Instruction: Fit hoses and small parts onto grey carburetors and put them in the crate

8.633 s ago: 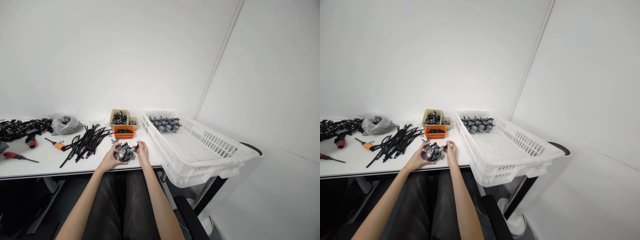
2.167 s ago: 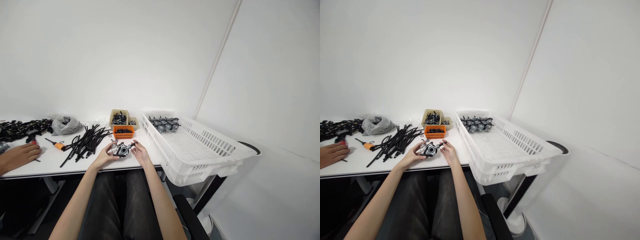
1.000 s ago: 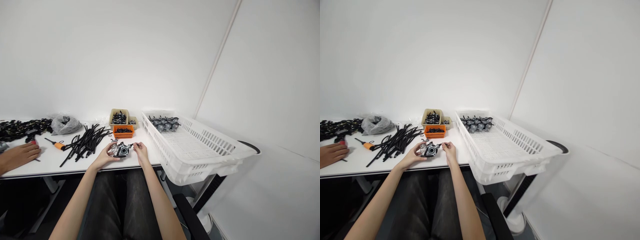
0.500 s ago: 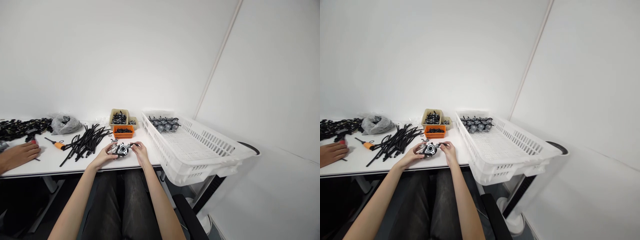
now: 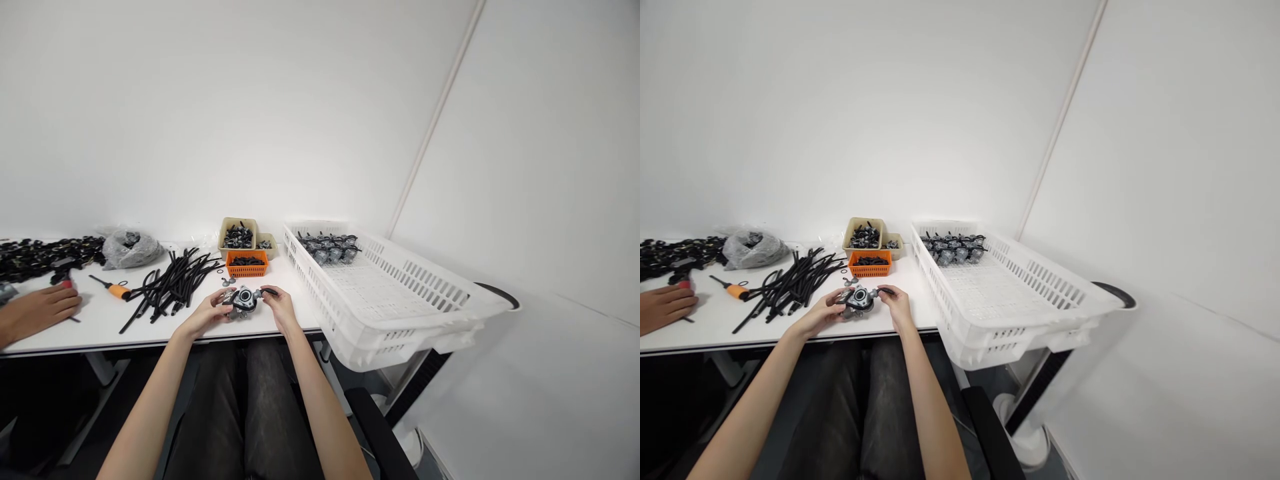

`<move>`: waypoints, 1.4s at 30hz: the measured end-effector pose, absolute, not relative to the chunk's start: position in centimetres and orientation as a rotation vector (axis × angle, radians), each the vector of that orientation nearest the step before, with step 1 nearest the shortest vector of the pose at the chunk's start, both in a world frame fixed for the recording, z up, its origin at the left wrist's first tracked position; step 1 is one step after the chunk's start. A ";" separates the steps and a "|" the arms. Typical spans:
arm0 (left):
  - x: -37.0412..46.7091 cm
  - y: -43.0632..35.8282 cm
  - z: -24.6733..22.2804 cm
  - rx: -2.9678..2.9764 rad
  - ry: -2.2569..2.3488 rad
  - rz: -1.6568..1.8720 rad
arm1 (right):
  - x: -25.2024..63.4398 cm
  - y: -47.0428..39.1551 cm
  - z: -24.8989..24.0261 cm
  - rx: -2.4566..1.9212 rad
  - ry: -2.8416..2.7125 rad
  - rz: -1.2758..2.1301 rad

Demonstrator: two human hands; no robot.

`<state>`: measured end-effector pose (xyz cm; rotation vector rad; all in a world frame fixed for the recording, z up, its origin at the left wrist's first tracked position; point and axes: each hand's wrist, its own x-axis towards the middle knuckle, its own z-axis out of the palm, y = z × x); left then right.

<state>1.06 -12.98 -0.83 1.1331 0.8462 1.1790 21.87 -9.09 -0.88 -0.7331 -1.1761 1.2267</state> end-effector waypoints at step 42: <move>0.4 -12.0 -2.0 0.996 0.791 1.248 | 22.3 -8.8 -1.6 -0.664 -1.207 1.242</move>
